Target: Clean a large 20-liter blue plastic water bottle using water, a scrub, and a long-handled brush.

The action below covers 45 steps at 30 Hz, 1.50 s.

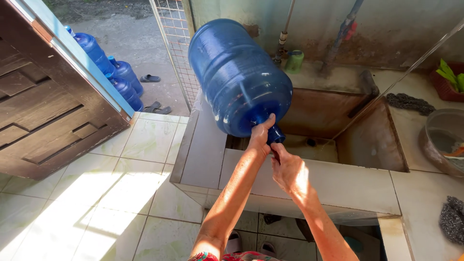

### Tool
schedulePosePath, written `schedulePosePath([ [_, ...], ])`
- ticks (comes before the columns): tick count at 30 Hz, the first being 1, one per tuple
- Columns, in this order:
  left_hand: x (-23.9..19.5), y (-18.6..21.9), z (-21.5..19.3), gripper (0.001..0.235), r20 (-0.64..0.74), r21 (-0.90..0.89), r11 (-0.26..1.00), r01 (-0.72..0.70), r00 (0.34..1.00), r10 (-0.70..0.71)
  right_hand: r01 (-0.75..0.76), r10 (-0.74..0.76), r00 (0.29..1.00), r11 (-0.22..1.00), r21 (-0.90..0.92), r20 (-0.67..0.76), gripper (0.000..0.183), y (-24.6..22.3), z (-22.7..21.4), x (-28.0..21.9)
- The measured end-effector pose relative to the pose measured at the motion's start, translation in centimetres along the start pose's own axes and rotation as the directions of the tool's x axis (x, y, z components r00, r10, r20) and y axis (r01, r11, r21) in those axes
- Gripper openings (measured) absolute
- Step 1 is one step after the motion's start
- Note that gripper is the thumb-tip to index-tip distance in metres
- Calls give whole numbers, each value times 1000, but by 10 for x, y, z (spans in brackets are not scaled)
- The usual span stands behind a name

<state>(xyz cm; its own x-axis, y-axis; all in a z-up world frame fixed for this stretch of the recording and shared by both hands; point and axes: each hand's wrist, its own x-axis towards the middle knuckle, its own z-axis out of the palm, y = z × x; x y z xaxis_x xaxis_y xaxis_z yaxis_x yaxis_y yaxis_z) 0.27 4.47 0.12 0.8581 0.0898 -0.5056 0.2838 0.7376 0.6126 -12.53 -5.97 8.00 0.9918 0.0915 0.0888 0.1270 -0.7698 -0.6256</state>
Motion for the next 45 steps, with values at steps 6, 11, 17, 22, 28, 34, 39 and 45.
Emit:
schedulePosePath([
  [6, -24, 10, -18, 42, 37, 87, 996, 21, 999, -24, -224, 91, 950, 864, 451, 298, 38, 21, -6, 2],
  [11, -33, 13, -14, 35, 33, -97, 994, 51, 998, -49, -112, 16, 923, 967, 228, 385, 41, 39, -134, -65],
  [17, -35, 11, -16, 41, 11, -238, 968, 75, 997, -74, -138, 326, 836, 903, -406, 442, 56, 130, -213, -111],
  [22, -42, 3, -13, 42, -22, -245, 968, 52, 998, -59, 87, -72, 910, 996, -19, 408, 51, 133, -175, -90],
  [28, -53, -2, -17, 38, 42, -319, 943, 89, 996, -80, -83, -22, 948, 946, 313, 317, 35, 38, -34, -15],
  [34, -40, -14, -39, 42, 78, -279, 959, 53, 996, -33, -105, 13, 932, 966, 235, 363, 34, 34, -87, -64],
  [39, -48, 9, -26, 47, -16, -120, 992, 37, 999, -40, -112, 175, 939, 970, -217, 296, 54, 192, -218, -170],
  [45, -37, 1, -40, 50, -99, 36, 999, 3, 995, 1, -389, 354, 763, 920, -53, 541, 48, 121, -192, -136],
])
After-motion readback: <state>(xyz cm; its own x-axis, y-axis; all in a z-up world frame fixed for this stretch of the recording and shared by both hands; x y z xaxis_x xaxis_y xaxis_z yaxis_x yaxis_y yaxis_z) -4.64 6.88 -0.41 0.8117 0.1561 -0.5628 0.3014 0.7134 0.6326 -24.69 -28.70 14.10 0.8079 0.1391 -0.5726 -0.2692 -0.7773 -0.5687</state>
